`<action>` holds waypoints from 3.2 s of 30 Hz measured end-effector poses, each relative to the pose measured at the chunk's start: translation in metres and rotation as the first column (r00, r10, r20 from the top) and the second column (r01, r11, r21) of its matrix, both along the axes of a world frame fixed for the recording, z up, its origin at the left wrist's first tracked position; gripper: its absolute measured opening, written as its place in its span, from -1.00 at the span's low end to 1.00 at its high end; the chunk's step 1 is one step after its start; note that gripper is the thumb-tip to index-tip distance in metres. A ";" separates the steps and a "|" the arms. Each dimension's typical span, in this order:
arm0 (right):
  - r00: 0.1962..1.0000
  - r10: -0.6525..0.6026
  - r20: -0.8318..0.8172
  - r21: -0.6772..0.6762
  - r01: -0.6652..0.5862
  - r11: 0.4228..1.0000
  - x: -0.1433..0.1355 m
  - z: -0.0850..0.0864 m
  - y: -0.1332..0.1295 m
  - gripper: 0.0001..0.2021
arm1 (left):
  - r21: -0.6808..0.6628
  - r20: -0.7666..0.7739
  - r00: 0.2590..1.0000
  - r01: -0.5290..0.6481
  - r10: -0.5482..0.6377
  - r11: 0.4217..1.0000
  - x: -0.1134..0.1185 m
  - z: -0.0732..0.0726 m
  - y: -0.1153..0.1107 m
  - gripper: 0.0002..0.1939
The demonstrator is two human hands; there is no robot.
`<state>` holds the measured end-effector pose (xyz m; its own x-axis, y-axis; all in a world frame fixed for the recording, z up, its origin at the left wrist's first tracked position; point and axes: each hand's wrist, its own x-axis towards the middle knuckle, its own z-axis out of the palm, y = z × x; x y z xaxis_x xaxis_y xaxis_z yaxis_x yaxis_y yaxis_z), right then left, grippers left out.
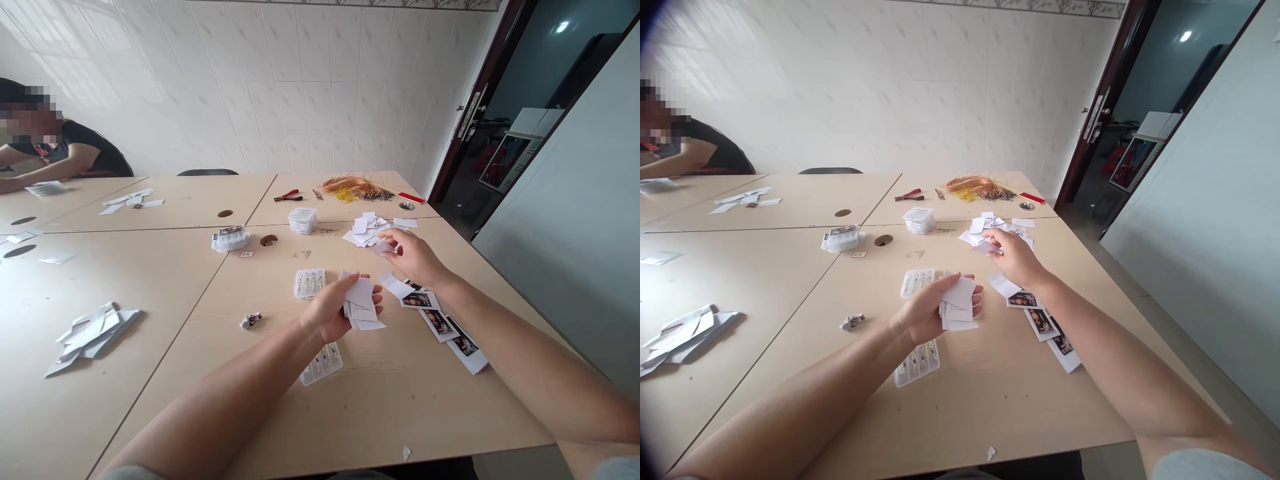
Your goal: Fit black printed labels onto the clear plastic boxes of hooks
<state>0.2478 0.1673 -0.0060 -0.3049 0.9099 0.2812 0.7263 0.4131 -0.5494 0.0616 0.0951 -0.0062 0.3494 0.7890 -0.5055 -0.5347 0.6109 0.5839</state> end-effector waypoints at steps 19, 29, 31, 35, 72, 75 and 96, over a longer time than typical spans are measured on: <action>0.900 0.058 -0.432 -0.301 -0.204 0.932 -0.015 -0.008 -0.085 -0.66 | 0.441 -0.200 0.980 0.080 0.011 0.894 0.010 -0.015 -0.023 -0.62; 0.987 0.157 -0.029 -0.230 -0.160 0.960 0.014 -0.001 -0.085 -0.79 | 0.569 -0.804 0.526 0.543 0.278 0.617 -0.001 -0.002 -0.017 -0.60; 0.977 0.211 0.041 -0.252 -0.194 0.948 0.010 -0.009 -0.084 -0.76 | 0.520 -0.842 0.482 0.612 0.241 0.595 -0.001 -0.008 -0.018 -0.71; 0.959 0.247 0.135 -0.258 -0.207 0.944 0.003 -0.017 -0.084 -0.77 | 0.479 -0.874 0.419 0.652 0.248 0.588 0.001 -0.014 -0.021 -0.75; 0.916 0.209 0.342 -0.240 -0.130 0.962 0.003 -0.012 -0.089 -0.83 | 0.233 -0.937 0.089 0.881 0.338 0.412 0.004 -0.019 -0.019 -0.73; 0.937 0.181 0.298 -0.238 -0.111 0.965 0.001 -0.013 -0.088 -0.80 | 0.247 -0.937 0.103 0.872 0.335 0.422 0.004 -0.020 -0.019 -0.78; 0.820 -0.028 -0.572 -0.256 -0.147 0.955 -0.011 0.009 -0.109 -0.69 | 0.462 -0.113 0.979 0.201 -0.168 0.863 0.011 -0.004 -0.035 -0.51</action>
